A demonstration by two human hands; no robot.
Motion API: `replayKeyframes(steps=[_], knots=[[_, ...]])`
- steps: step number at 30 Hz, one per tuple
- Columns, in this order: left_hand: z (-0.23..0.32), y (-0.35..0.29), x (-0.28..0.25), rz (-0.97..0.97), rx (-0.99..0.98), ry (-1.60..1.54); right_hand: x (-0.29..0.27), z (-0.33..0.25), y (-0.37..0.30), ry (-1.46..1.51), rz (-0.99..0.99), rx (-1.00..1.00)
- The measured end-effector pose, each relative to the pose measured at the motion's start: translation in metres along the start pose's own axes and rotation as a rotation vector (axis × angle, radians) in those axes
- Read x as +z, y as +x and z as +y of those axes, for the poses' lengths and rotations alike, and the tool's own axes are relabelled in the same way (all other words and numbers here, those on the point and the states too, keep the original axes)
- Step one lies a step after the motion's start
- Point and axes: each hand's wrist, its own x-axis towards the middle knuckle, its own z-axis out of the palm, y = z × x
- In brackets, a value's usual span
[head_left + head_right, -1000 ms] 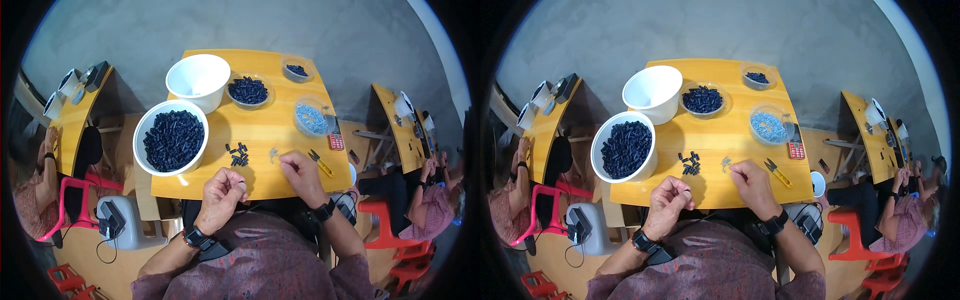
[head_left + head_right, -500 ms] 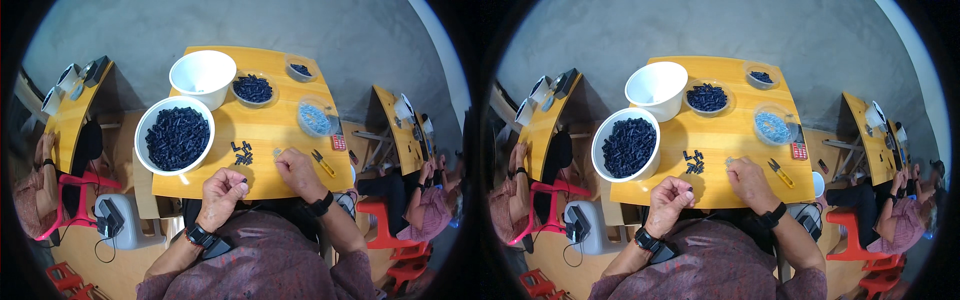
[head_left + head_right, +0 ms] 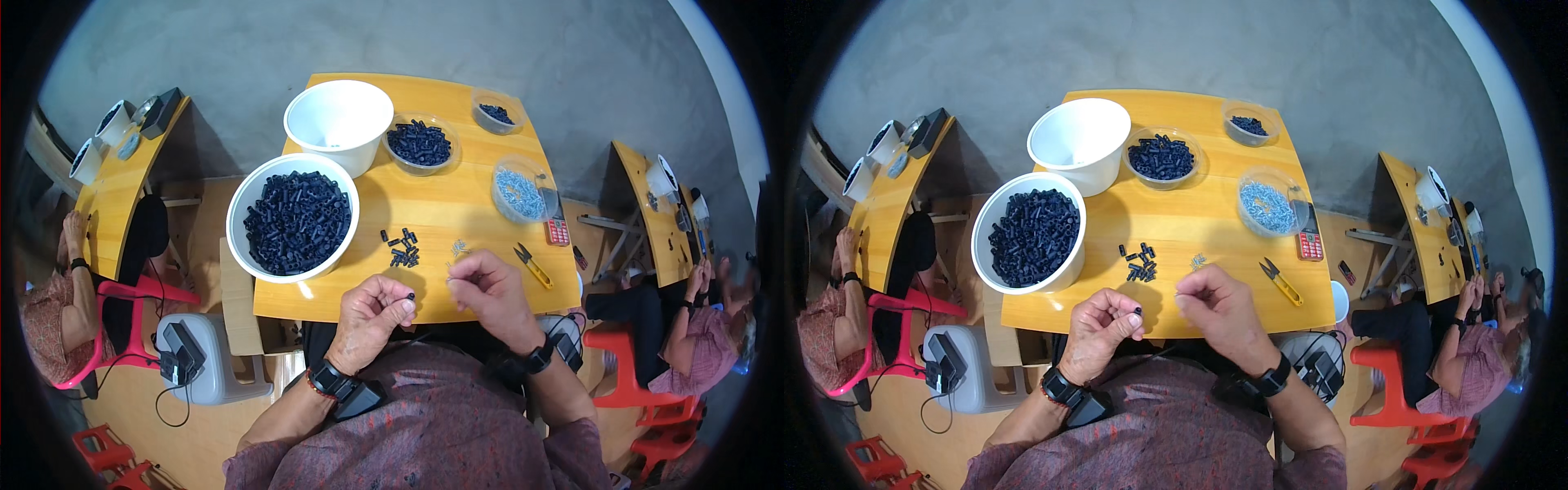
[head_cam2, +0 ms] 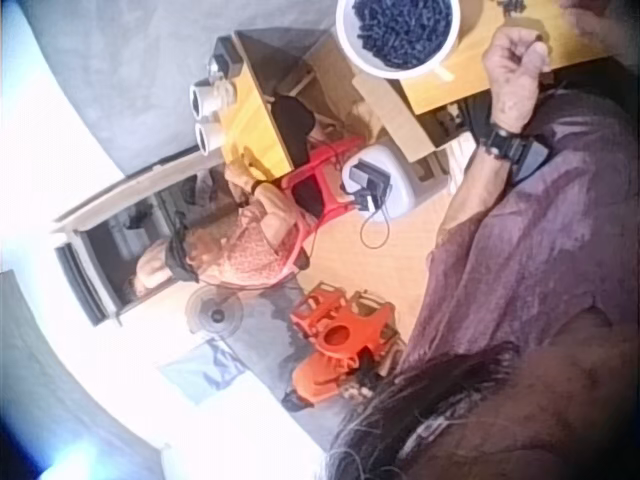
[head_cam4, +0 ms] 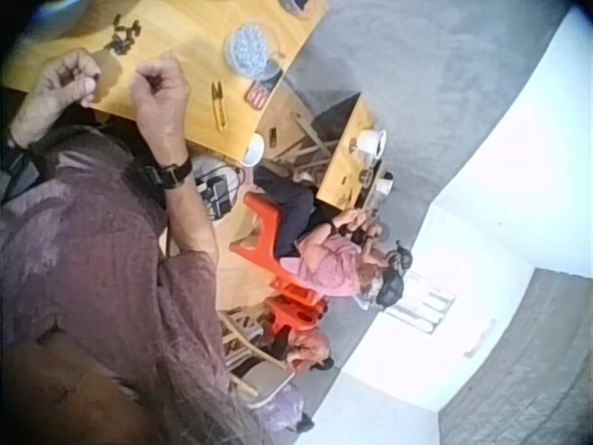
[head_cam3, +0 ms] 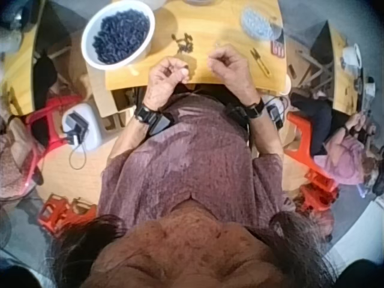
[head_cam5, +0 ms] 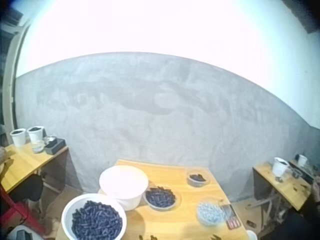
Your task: The person picks up a black plastic piece and a small metal pin, inserts the pin into the piece, and places the assembled unit on the table, repeating the process several times.
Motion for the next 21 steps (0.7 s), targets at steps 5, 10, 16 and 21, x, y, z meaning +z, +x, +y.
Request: replayKeyframes(steps=[5, 10, 16, 21], knots=[[0.001, 0.0, 0.0, 0.008, -0.003, -0.033, 0.02, 0.002, 0.003, -0.011, -0.129, 0.054], [0.0, 0.001, -0.003, 0.026, 0.013, -0.004, 0.025, 0.01, 0.005, -0.008, -0.128, -0.039], [0.003, 0.001, -0.002, 0.031, -0.013, 0.016, 0.024, 0.018, 0.01, 0.015, -0.154, -0.142], [0.001, 0.002, -0.004, 0.023, -0.013, 0.032, 0.028, 0.015, 0.008, 0.072, -0.165, -0.058]])
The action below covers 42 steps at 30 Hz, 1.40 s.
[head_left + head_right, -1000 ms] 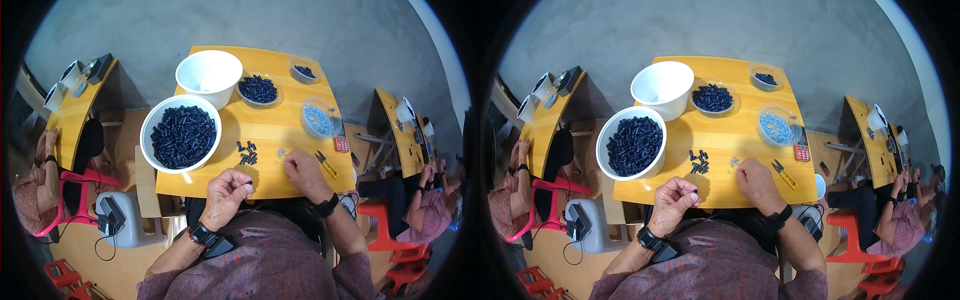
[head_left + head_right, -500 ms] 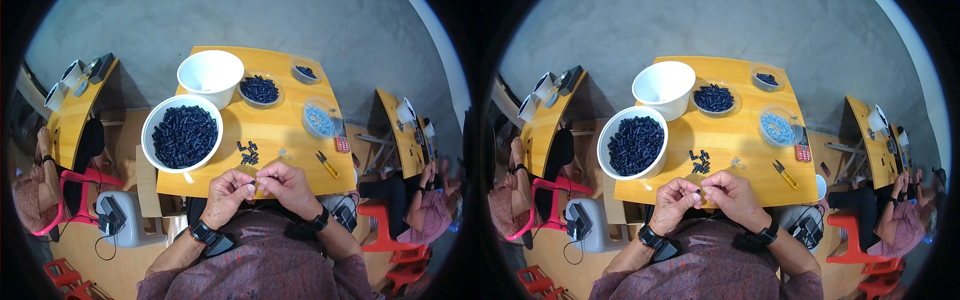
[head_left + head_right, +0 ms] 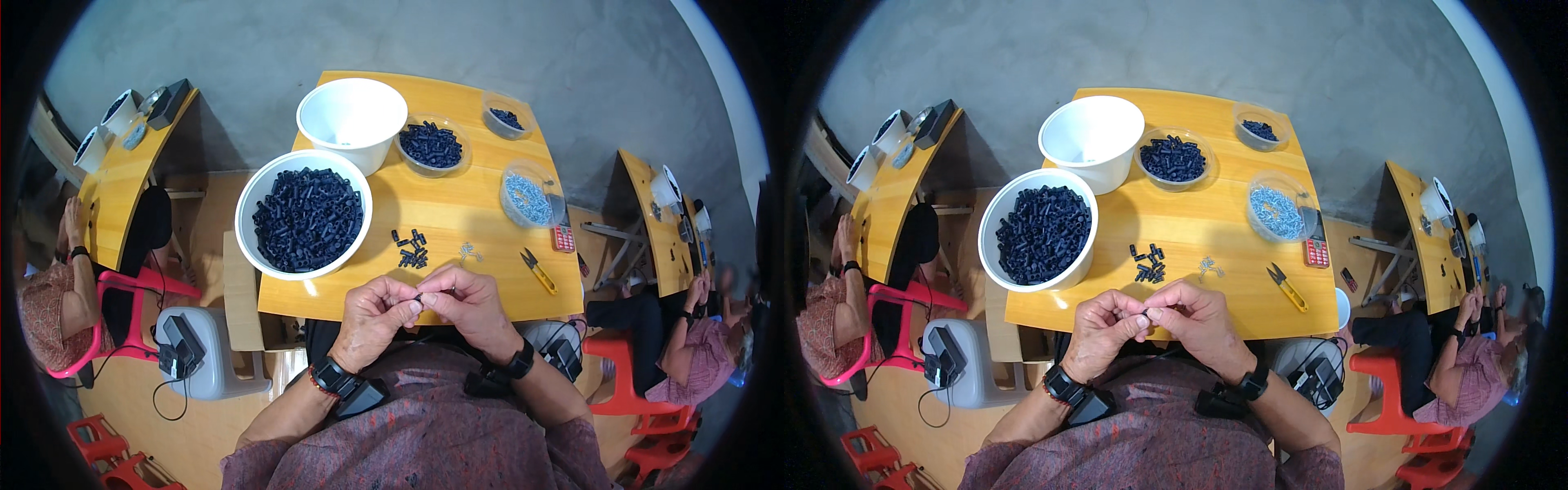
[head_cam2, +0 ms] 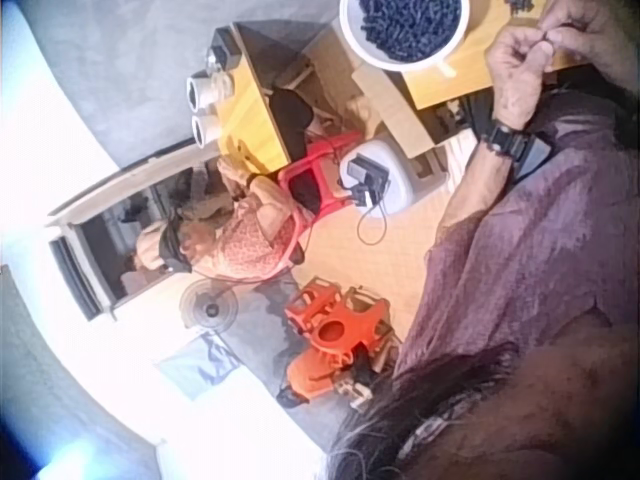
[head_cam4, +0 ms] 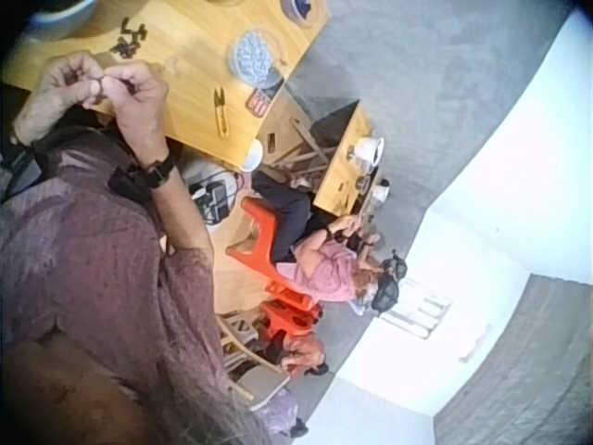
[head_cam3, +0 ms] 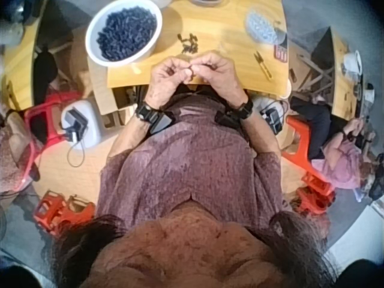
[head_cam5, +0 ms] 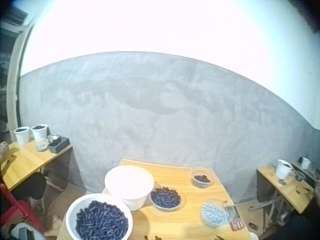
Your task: The person picks up a black plastic piece and a small metal pin, inserts the pin into the piece, and places the assembled unit on the table, repeating the process several times.
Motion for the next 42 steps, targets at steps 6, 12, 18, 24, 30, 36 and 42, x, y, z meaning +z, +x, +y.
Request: replayKeyframes(steps=[6, 12, 18, 24, 30, 36, 42], knots=[[0.0, -0.001, 0.0, -0.002, -0.013, 0.009, -0.008, 0.005, 0.001, -0.057, -0.033, 0.033], [0.003, -0.003, -0.002, -0.036, -0.069, -0.118, -0.012, -0.007, 0.003, -0.148, -0.156, -0.135], [0.003, -0.002, 0.0, -0.044, -0.071, -0.115, -0.003, -0.003, -0.011, 0.021, -0.018, 0.089], [-0.005, -0.003, -0.001, -0.051, -0.063, -0.07, -0.005, 0.007, -0.012, -0.239, -0.072, -0.213], [-0.001, -0.004, 0.003, 0.025, -0.042, -0.011, -0.025, 0.004, -0.014, -0.322, 0.097, -0.092], [0.003, -0.002, 0.005, 0.21, 0.042, -0.046, -0.048, 0.016, 0.0, -0.397, 0.297, 0.02], [0.004, 0.0, 0.003, 0.292, 0.094, 0.021, -0.042, 0.014, 0.013, -0.79, 0.268, -0.209]])
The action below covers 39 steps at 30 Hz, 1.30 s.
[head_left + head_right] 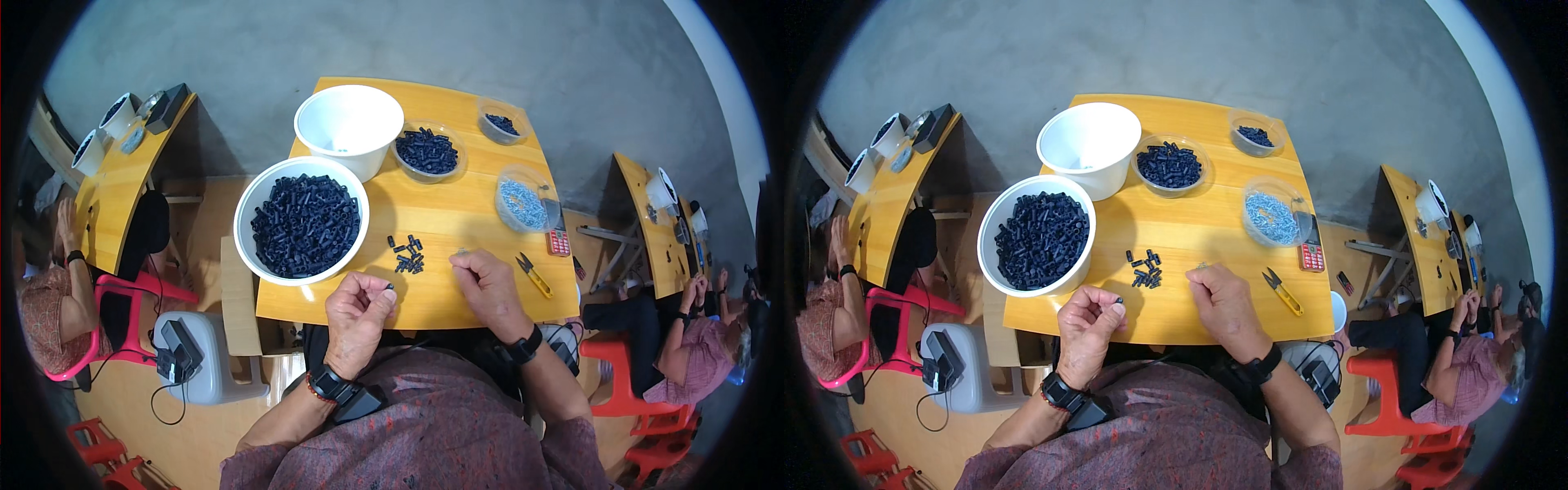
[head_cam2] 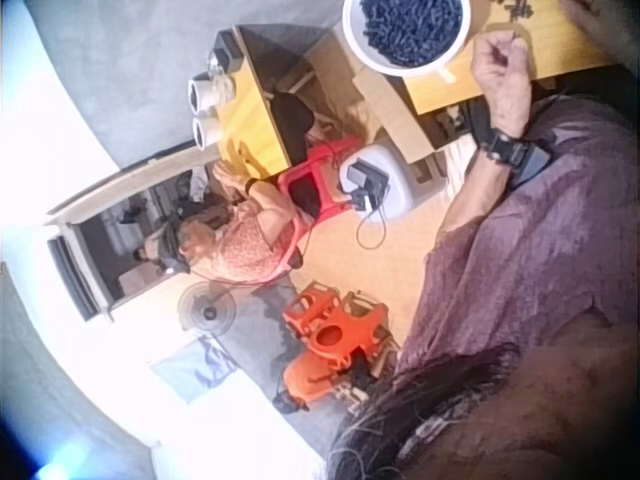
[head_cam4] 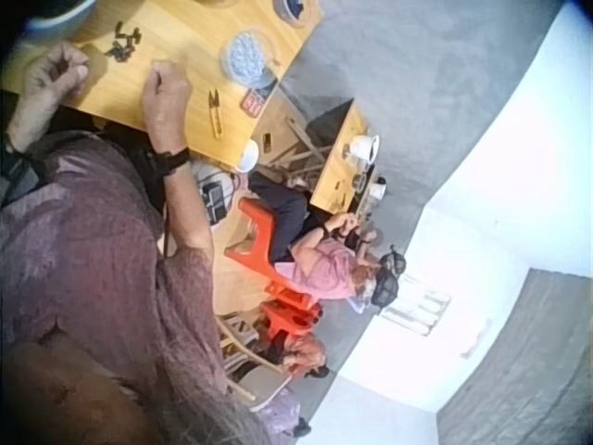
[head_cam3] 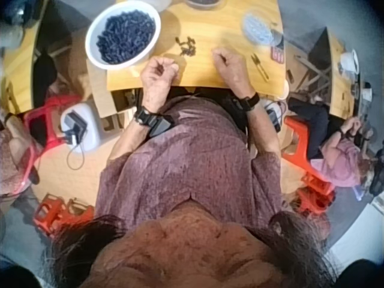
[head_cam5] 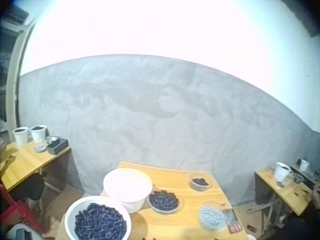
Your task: The person picks up a black plastic piece and a small metal pin, inserts the pin into the piece, and places the assembled unit on the table, repeating the process several times.
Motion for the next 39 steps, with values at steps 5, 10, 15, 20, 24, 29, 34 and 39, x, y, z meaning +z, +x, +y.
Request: replayKeyframes(steps=[5, 10, 15, 20, 24, 29, 34, 39], knots=[[-0.001, 0.0, 0.0, 0.007, 0.015, 0.021, 0.018, -0.024, 0.01, 0.017, -0.108, -0.23], [-0.001, 0.0, -0.001, -0.009, 0.016, 0.014, 0.029, -0.027, 0.014, -0.12, -0.196, -0.274], [-0.002, 0.0, -0.001, -0.011, 0.003, 0.007, 0.027, -0.029, 0.009, -0.211, -0.248, -0.252], [0.0, 0.0, -0.001, -0.022, -0.023, 0.01, 0.016, -0.03, -0.002, -0.045, -0.273, -0.211], [0.0, 0.001, -0.001, -0.035, -0.023, 0.013, 0.01, -0.015, -0.002, 0.069, -0.2, -0.166], [-0.001, 0.001, -0.001, -0.031, -0.024, 0.022, 0.009, -0.02, 0.002, 0.054, -0.237, -0.144], [0.0, 0.001, -0.002, -0.039, -0.032, 0.012, 0.017, -0.028, 0.003, -0.056, -0.268, -0.186], [0.0, 0.001, -0.004, -0.069, -0.064, 0.022, 0.019, -0.027, 0.004, -0.087, -0.271, -0.161]])
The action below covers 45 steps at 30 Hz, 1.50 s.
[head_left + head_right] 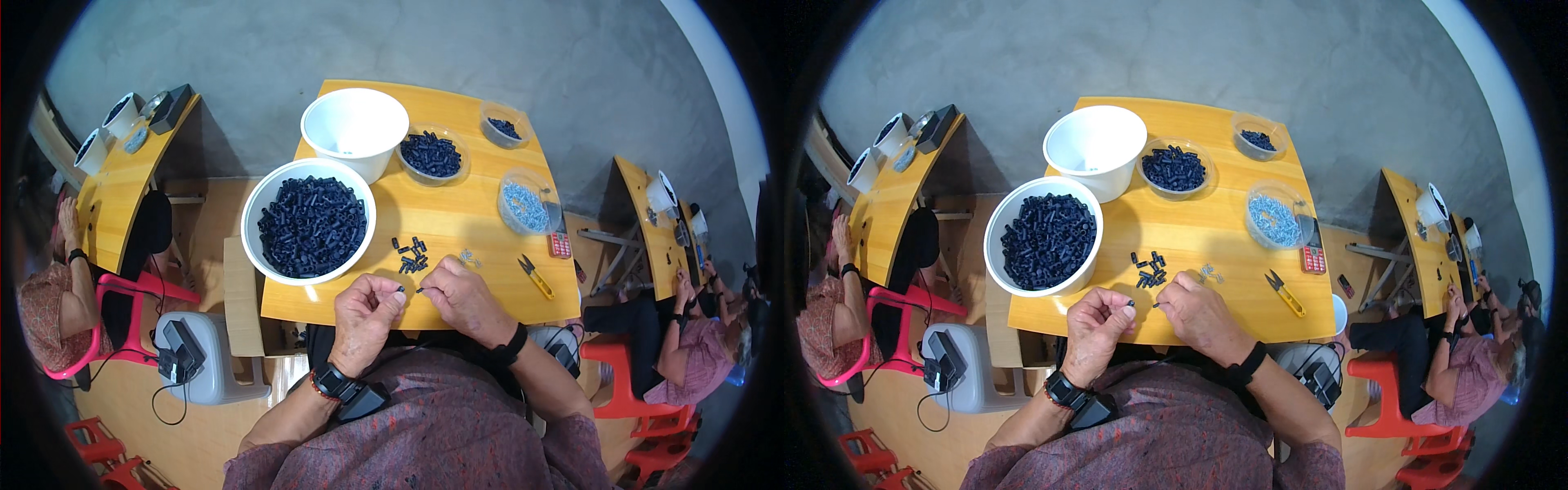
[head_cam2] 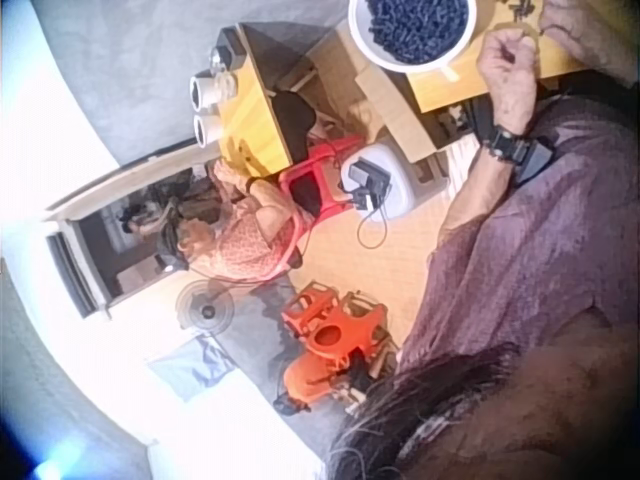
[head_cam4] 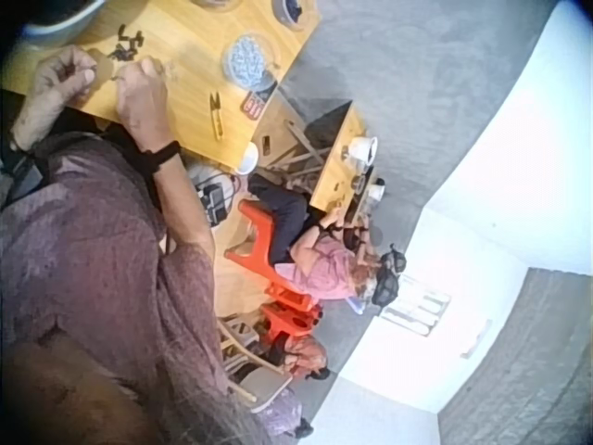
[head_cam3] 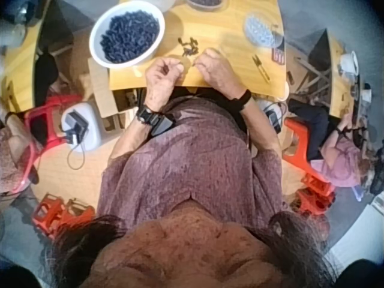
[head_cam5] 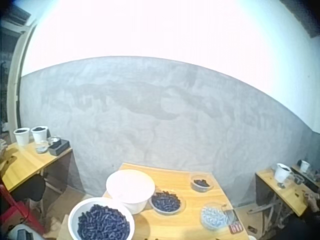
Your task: The person picks up a black plastic piece and a small metal pin, inserts the pin into the piece, and places the assembled unit on the table, repeating the process several times.
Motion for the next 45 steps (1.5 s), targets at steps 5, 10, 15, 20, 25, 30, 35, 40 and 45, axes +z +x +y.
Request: replayKeyframes(steps=[5, 10, 15, 20, 25, 30, 35, 40, 45], knots=[[0.001, -0.001, -0.001, -0.022, -0.004, 0.023, -0.003, 0.007, -0.005, 0.278, 0.037, 0.056], [-0.001, -0.001, -0.001, -0.085, 0.027, 0.022, -0.014, -0.017, -0.006, 0.747, 0.007, 0.266], [0.001, -0.001, 0.001, -0.09, 0.02, 0.008, -0.015, -0.023, 0.001, 0.832, 0.005, 0.264], [0.003, -0.001, 0.003, -0.075, 0.012, -0.012, -0.007, -0.022, 0.002, 0.825, 0.016, 0.189], [0.001, 0.0, 0.001, -0.097, -0.001, 0.0, -0.003, -0.02, 0.003, 0.809, 0.028, 0.179], [0.003, 0.002, -0.003, -0.122, -0.025, -0.032, 0.0, -0.019, 0.004, 0.789, 0.033, 0.174], [0.004, 0.003, -0.008, -0.16, -0.11, -0.101, 0.0, -0.019, 0.006, 0.749, 0.025, 0.113], [0.003, 0.002, -0.007, -0.191, -0.117, -0.166, -0.003, -0.016, 0.007, 0.727, 0.006, 0.031], [0.0, 0.0, -0.004, -0.187, -0.13, -0.235, -0.005, -0.012, 0.006, 0.808, -0.042, 0.079]])
